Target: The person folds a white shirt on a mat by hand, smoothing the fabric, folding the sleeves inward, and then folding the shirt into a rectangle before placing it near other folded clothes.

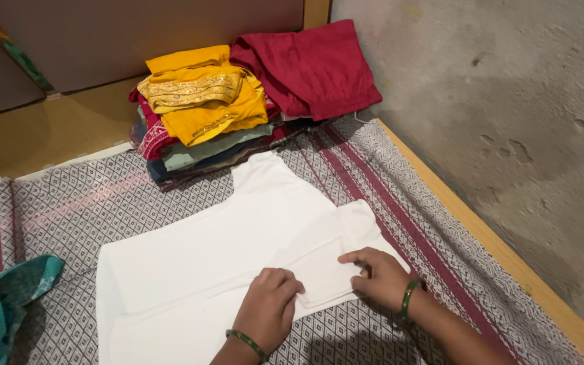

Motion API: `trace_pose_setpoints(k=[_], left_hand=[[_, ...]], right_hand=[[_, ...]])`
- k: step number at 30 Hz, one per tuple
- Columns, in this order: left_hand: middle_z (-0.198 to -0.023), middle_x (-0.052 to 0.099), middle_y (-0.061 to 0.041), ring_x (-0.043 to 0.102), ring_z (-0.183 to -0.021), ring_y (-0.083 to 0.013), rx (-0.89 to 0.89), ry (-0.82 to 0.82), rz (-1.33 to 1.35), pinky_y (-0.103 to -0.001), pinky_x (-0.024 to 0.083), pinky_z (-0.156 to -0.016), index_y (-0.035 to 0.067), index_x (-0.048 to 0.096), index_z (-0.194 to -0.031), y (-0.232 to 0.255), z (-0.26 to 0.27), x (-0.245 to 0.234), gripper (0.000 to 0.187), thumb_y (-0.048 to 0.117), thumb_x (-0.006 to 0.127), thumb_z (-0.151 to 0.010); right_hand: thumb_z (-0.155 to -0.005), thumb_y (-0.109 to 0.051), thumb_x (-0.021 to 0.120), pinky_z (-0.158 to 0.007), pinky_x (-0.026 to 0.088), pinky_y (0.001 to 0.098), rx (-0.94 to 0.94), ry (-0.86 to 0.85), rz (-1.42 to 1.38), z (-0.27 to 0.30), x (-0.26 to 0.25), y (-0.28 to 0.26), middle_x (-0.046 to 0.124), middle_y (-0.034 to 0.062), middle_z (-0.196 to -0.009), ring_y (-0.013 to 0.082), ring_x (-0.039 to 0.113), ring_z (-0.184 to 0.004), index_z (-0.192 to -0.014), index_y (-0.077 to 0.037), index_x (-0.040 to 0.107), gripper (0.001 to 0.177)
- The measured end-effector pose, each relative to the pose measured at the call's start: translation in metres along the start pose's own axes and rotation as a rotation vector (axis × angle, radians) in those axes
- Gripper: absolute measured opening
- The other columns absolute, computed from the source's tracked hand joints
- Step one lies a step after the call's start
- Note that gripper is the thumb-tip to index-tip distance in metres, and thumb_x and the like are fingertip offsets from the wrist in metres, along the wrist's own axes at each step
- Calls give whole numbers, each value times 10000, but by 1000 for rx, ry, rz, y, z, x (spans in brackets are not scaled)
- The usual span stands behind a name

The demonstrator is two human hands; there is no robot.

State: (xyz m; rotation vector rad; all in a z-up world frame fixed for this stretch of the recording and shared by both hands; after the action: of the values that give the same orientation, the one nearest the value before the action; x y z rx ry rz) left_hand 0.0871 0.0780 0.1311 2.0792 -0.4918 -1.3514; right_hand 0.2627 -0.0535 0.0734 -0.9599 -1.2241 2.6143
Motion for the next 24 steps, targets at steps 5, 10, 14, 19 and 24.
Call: trace_pose_setpoints(k=[5, 10, 14, 19, 24], left_hand=[[-1122, 637, -107, 545, -1165, -307, -76, 12, -57, -442, 425, -1021, 62, 691, -1000, -6, 4, 12, 197, 53, 583, -836], [-1453, 535, -160, 366, -1432, -347, 12, 40, -209, -546, 219, -1181, 30, 583, -1343, 4, 1, 30, 441, 195, 570, -934], [-1617, 251, -159, 19, -1560, -364, -111, -268, -423, -649, -52, -1192, 10, 306, -1518, -17, 5, 62, 707, 339, 529, -933], [-1629, 229, -109, 61, -1515, -317, 117, 42, -550, -661, -22, -1196, 53, 281, -1546, -6, 7, 55, 785, 443, 504, -903], [-1649, 207, -92, 57, -1526, -314, 69, -19, -523, -672, -40, -1190, 91, 253, -1571, -24, 8, 68, 815, 498, 535, -924]], right_hand=[[-780, -155, 804, -837, 561, 331, -80, 80, 337, 18, -6, -34, 658, 107, -1010, 198, 647, -891, -1188, -86, 688, 429], [-859, -149, 691, -1066, 459, 413, -593, 303, 568, 35, 25, -79, 612, 157, -1275, 309, 561, -1230, -1246, -63, 648, 398], [-965, -359, 569, -1223, 88, 563, -889, 99, 880, 29, 91, -82, 251, 252, -1627, 381, 135, -1524, -1542, 38, 288, 755], [-979, -586, 390, -1233, -27, 461, -439, -53, 900, 4, 69, -46, 30, 173, -1708, 282, -38, -1564, -1591, -14, 43, 907], [-1004, -594, 316, -1204, -35, 476, -423, 134, 994, -2, 57, -26, 12, 170, -1718, 315, -47, -1583, -1571, -16, 41, 855]])
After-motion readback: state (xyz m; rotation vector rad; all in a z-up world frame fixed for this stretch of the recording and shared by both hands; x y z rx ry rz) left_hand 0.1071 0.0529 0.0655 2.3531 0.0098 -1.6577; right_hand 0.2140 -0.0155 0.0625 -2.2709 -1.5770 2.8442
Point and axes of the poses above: each hand's wrist, its own z-axis away from the middle knuckle, its own x-axis out of the palm, y = z × x, the point moved 9 cm from there along -z, towards the middle knuckle
